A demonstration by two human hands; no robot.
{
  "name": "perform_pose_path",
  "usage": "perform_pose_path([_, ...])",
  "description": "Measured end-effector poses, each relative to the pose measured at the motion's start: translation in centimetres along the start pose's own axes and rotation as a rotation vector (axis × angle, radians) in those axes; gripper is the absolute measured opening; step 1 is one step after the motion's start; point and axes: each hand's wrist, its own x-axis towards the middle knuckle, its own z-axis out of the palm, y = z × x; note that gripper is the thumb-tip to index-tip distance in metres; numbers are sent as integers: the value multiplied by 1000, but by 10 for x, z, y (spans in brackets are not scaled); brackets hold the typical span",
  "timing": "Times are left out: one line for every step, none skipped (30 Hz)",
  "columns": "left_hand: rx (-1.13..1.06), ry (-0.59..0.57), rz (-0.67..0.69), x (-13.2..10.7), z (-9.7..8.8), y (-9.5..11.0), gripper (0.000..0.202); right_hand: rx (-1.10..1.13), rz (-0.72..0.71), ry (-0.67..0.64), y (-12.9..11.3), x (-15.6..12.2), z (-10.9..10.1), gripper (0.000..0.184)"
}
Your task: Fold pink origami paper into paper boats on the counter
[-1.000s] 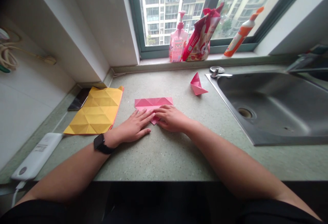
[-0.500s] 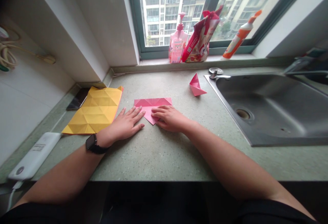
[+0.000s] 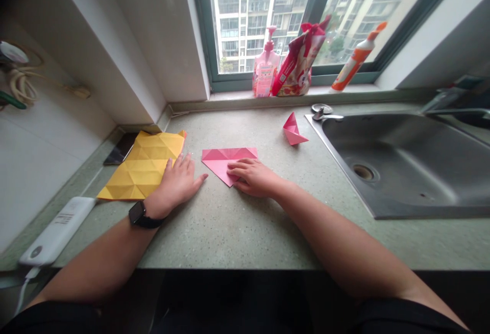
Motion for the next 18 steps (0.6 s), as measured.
perform_pose_path([-11, 33, 6, 1, 0, 0, 74, 1, 1, 2, 0, 0, 0, 41])
perform_pose_path([-31, 52, 41, 1, -1, 1, 73, 1, 1, 4, 0, 0, 0, 42])
perform_pose_path([-56, 56, 106, 1, -2, 2, 72, -1, 0, 5, 0, 0, 0, 42])
perform_pose_path([-84, 43, 196, 1, -2, 4, 71, -2, -1, 5, -1, 1, -1, 42])
perform_pose_path([-111, 13, 301, 0, -2, 7, 70, -3, -3, 4, -1, 1, -1, 42])
perform_pose_path([-134, -21, 403, -1, -2, 10, 70, -1, -4, 4, -1, 1, -1, 43])
perform_pose_path([-151, -56, 485, -3, -2, 13, 70, 3, -5, 7, -1, 1, -1, 43])
perform_pose_path([-167, -89, 539, -4, -1, 16, 70, 10, -5, 11, -1, 1, -1, 43])
perform_pose_path([-180, -120, 574, -6, 0, 18, 70, 17, -6, 14, -1, 1, -1, 43])
perform_pose_path([-190, -149, 592, -7, 1, 20, 69, 23, -8, 16, -1, 1, -1, 43])
perform_pose_path([-198, -173, 598, -8, 2, 21, 69, 28, -10, 17, 0, 1, -1, 42])
perform_pose_path([-202, -193, 599, -9, 3, 22, 68, 31, -12, 15, 0, 1, -1, 42])
perform_pose_path([-204, -210, 595, -9, 3, 21, 67, 32, -12, 11, 1, 1, -1, 43])
perform_pose_path([-203, -225, 591, -9, 2, 21, 68, 29, -8, 7, 1, 1, -1, 43])
perform_pose_path([-202, -237, 586, -9, 1, 21, 68, 23, 0, 2, 1, 1, -1, 44])
perform_pose_path([-201, -247, 583, -9, 1, 20, 68, 13, 12, -2, 1, 1, -1, 44])
perform_pose_path([-201, -253, 583, -8, 0, 20, 69, 3, 26, -6, 1, 1, 0, 45])
perform_pose_path([-203, -254, 584, -8, -1, 20, 70, -9, 40, -10, 1, 1, 1, 46])
